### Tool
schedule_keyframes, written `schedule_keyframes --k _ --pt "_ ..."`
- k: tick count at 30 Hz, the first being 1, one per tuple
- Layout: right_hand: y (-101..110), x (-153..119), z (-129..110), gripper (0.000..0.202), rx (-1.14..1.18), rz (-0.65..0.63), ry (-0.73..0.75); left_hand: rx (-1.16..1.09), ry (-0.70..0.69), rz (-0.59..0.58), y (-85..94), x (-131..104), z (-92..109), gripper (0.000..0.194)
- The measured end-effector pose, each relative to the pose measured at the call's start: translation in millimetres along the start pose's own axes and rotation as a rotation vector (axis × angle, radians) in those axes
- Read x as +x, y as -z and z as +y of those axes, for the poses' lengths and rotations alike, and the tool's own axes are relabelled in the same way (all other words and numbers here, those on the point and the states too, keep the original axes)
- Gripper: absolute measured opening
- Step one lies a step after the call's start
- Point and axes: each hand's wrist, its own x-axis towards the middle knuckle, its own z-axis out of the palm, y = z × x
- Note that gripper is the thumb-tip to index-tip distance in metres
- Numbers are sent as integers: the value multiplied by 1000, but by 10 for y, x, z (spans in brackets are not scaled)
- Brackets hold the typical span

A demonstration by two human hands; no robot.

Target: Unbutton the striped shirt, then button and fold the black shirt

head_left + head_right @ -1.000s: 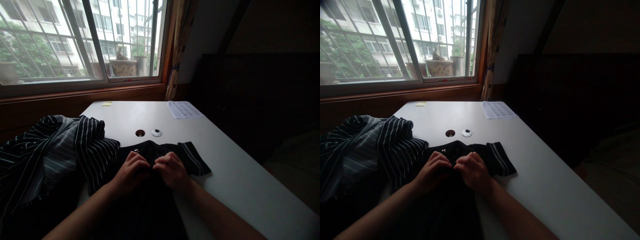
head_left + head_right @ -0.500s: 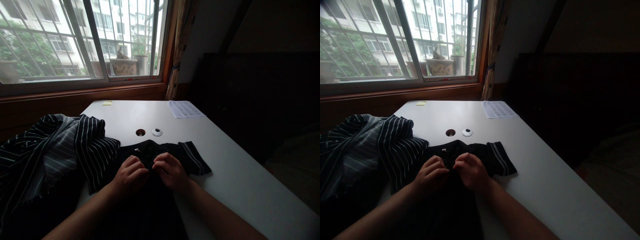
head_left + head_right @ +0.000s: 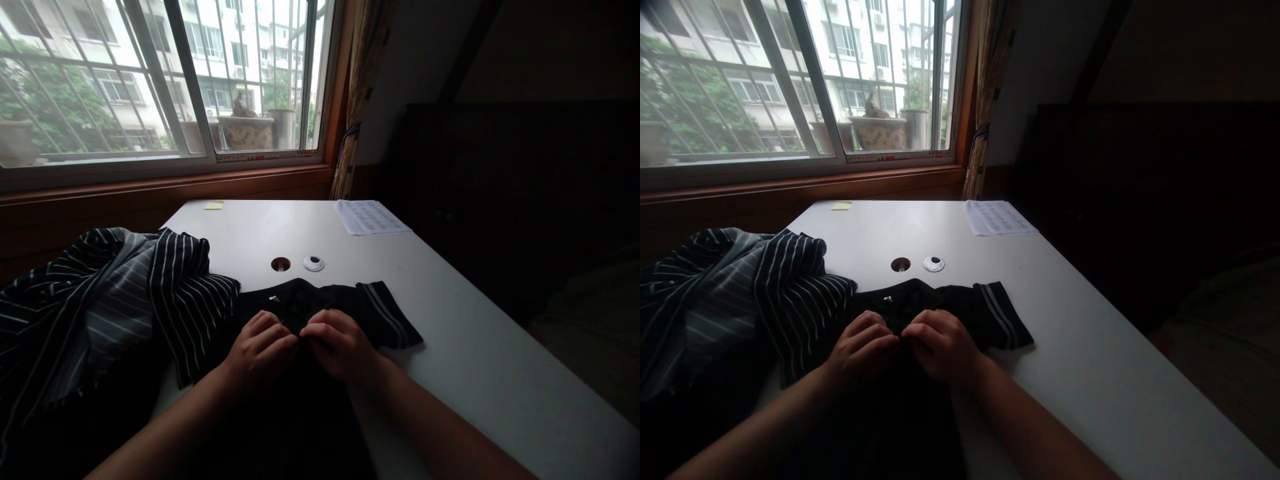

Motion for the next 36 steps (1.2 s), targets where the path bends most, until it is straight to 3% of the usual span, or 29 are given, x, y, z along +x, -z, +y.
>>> schedule_keyframes --k 10,17,27,36 --pt "6 36 -20 19 68 5 -55 3 -25 -24 30 35 45 16" --pt "4 51 -39 20 229 46 -97 75 -108 139 33 78 69 10" --pt "49 75 -42 20 291 86 -103 89 -68 225 0 77 94 13" --pt "46 68 -46 19 347 64 -158 51 -100 229 18 81 86 13"
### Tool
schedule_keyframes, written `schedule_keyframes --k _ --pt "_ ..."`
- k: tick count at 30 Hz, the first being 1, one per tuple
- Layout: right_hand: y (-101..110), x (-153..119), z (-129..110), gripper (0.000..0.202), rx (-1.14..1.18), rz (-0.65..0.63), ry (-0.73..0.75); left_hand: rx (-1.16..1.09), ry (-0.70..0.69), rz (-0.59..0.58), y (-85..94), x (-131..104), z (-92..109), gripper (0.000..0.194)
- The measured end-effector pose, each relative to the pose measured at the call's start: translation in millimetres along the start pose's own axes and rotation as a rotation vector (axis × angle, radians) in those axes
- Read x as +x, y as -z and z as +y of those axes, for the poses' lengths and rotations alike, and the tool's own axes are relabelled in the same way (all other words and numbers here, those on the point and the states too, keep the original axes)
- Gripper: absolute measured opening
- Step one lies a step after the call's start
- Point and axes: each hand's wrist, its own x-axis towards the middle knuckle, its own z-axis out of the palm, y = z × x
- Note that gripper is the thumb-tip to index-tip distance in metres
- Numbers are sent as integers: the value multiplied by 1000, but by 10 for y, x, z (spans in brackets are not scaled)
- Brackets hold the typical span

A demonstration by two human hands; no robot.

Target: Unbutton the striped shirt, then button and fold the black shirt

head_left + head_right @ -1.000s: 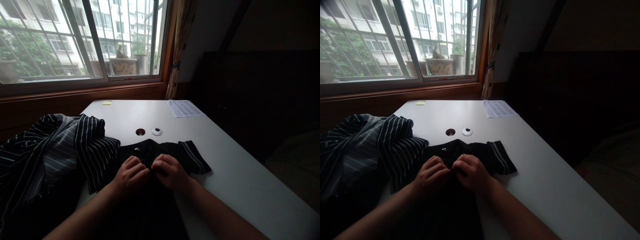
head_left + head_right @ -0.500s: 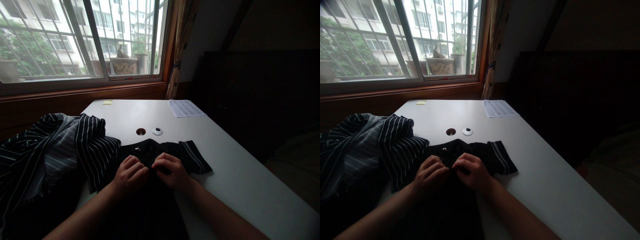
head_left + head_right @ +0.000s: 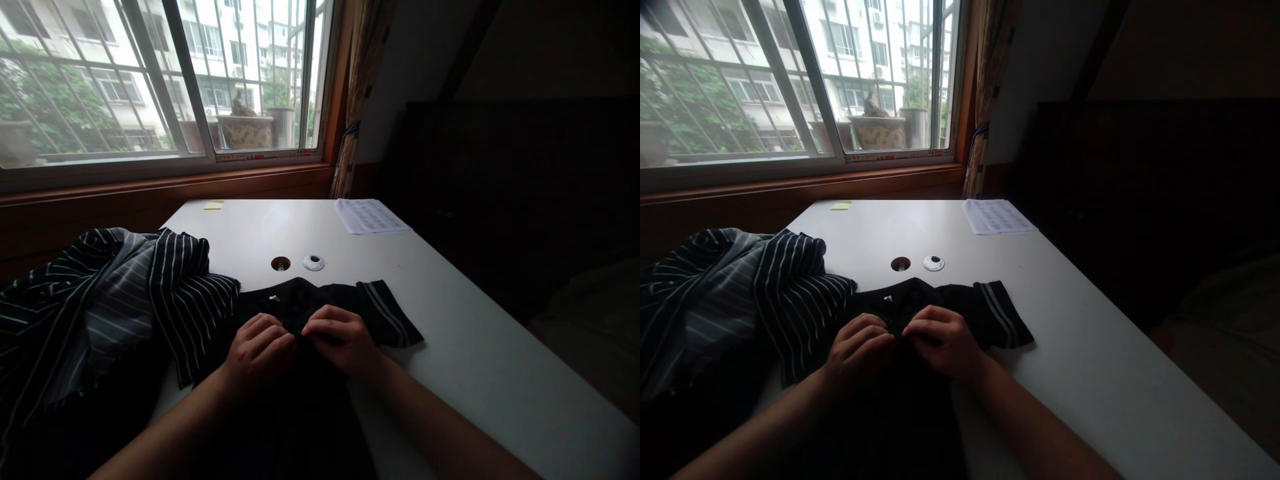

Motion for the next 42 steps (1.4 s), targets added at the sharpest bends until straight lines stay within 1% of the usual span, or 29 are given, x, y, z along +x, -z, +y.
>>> schedule_keyframes --k 6,12,19,26,29,38,42 --pt "-18 -18 37 20 73 -47 -94 -23 11 -15 -4 3 -22 12" --pt "-3 -15 65 25 142 -104 -165 -47 -14 -55 -9 -6 -27 13" --pt "9 23 72 24 174 -170 -228 -17 -53 -93 18 12 -30 12" --pt "11 26 96 27 175 -241 -231 8 -99 -134 18 31 -20 11" --pt "3 18 104 26 158 -245 -222 12 -106 -152 18 28 -4 13" --pt "-5 -15 108 24 83 -230 -206 26 -71 -187 21 -17 -10 12" --pt "-14 -35 131 21 53 -205 -190 46 -15 -177 -8 -19 -30 9"
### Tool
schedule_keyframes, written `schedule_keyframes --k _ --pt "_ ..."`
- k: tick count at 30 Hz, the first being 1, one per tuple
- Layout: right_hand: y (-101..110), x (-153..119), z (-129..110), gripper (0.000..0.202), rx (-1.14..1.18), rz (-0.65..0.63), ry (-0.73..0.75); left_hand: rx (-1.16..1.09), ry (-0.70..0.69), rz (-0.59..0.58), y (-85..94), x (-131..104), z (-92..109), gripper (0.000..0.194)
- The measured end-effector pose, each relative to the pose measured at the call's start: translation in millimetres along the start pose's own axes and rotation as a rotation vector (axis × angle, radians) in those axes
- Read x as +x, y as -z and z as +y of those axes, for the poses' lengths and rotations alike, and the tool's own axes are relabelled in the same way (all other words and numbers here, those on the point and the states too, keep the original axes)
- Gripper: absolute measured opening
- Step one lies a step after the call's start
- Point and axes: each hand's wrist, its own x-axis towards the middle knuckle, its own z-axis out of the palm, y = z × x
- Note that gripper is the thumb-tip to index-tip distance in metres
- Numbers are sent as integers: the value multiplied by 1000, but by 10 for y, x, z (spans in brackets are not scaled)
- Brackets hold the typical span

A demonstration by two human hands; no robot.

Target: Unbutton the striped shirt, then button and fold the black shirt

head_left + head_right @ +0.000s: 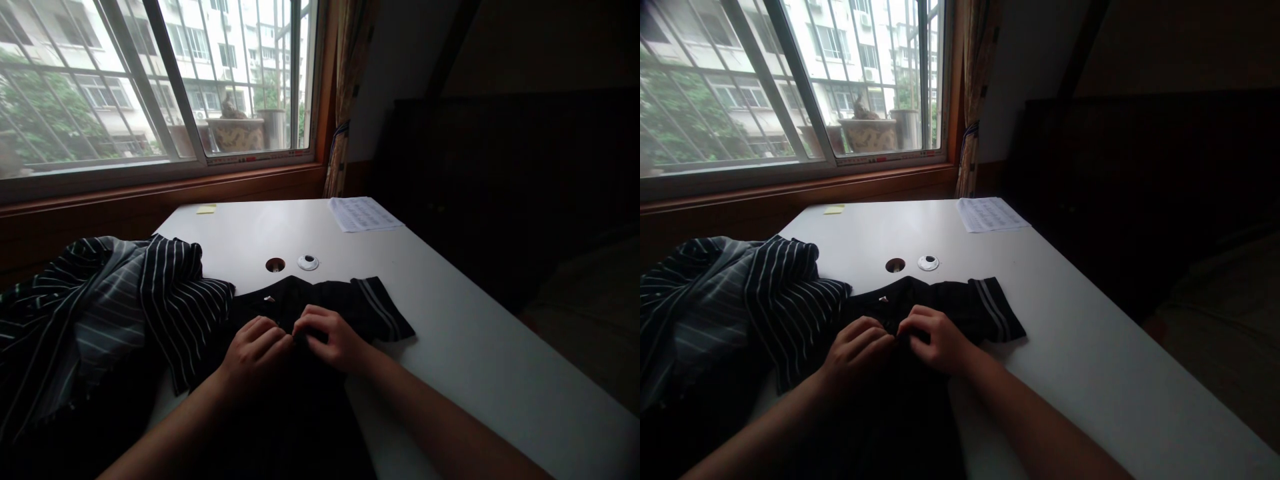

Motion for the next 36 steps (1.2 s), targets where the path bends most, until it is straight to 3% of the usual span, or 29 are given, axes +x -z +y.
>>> schedule_keyframes --k 5,12,22,31,36 --pt "-15 -8 81 19 -64 37 10 -31 125 -4 -24 79 2 9" --pt "-32 -4 97 17 -95 41 -24 -208 310 -118 -58 65 -2 9" --pt "-55 1 88 15 -118 57 -45 -129 319 -119 -115 30 -1 14" --pt "-44 -8 123 16 -126 41 -43 -382 421 -133 -122 -2 -86 6" --pt "-43 1 125 18 -127 84 -38 -358 427 -127 -120 -10 -109 8"
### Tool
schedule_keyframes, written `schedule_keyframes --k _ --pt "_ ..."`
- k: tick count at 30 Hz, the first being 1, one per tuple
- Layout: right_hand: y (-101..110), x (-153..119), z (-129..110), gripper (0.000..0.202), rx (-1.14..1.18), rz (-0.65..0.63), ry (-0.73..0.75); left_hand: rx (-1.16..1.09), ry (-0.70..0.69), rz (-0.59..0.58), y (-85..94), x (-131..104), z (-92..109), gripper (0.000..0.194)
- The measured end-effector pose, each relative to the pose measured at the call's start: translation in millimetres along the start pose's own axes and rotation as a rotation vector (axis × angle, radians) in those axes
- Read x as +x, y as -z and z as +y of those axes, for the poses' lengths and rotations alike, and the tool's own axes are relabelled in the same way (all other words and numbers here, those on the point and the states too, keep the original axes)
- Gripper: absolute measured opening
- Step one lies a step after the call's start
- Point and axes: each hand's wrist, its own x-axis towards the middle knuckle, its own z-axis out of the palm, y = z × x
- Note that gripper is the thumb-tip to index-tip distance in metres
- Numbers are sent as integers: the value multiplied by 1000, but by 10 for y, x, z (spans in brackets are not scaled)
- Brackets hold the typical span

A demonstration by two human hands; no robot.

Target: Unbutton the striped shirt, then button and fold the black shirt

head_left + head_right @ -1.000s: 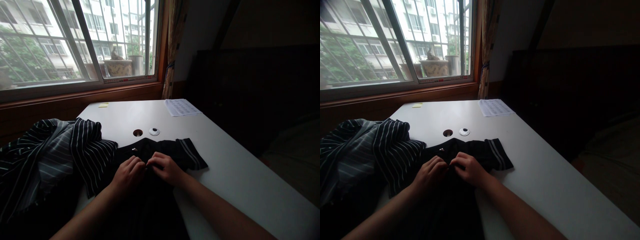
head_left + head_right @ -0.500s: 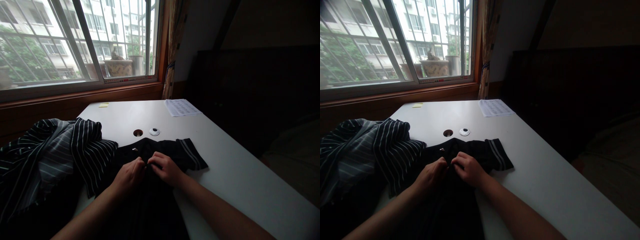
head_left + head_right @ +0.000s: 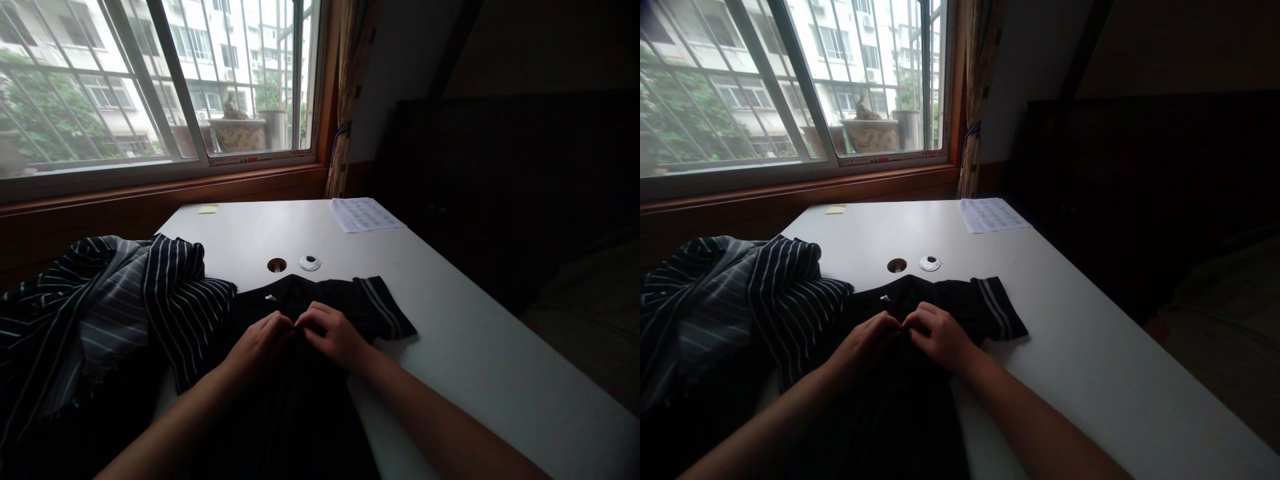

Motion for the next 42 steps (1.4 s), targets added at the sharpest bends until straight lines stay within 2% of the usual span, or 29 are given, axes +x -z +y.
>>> schedule_keyframes --k 10,20,27,35,42 --pt "-7 -21 10 18 -63 3 41 69 21 -51 -11 5 58 9" --pt "-17 -29 -9 18 -93 11 133 40 65 79 16 -13 -9 10" --pt "27 -2 -9 17 -57 139 35 -9 55 128 28 -5 -13 7" --pt "49 -4 -59 18 -47 179 41 -27 46 118 22 -28 -22 5" --pt "56 -16 -62 23 -43 199 11 -25 14 209 51 -16 27 6"
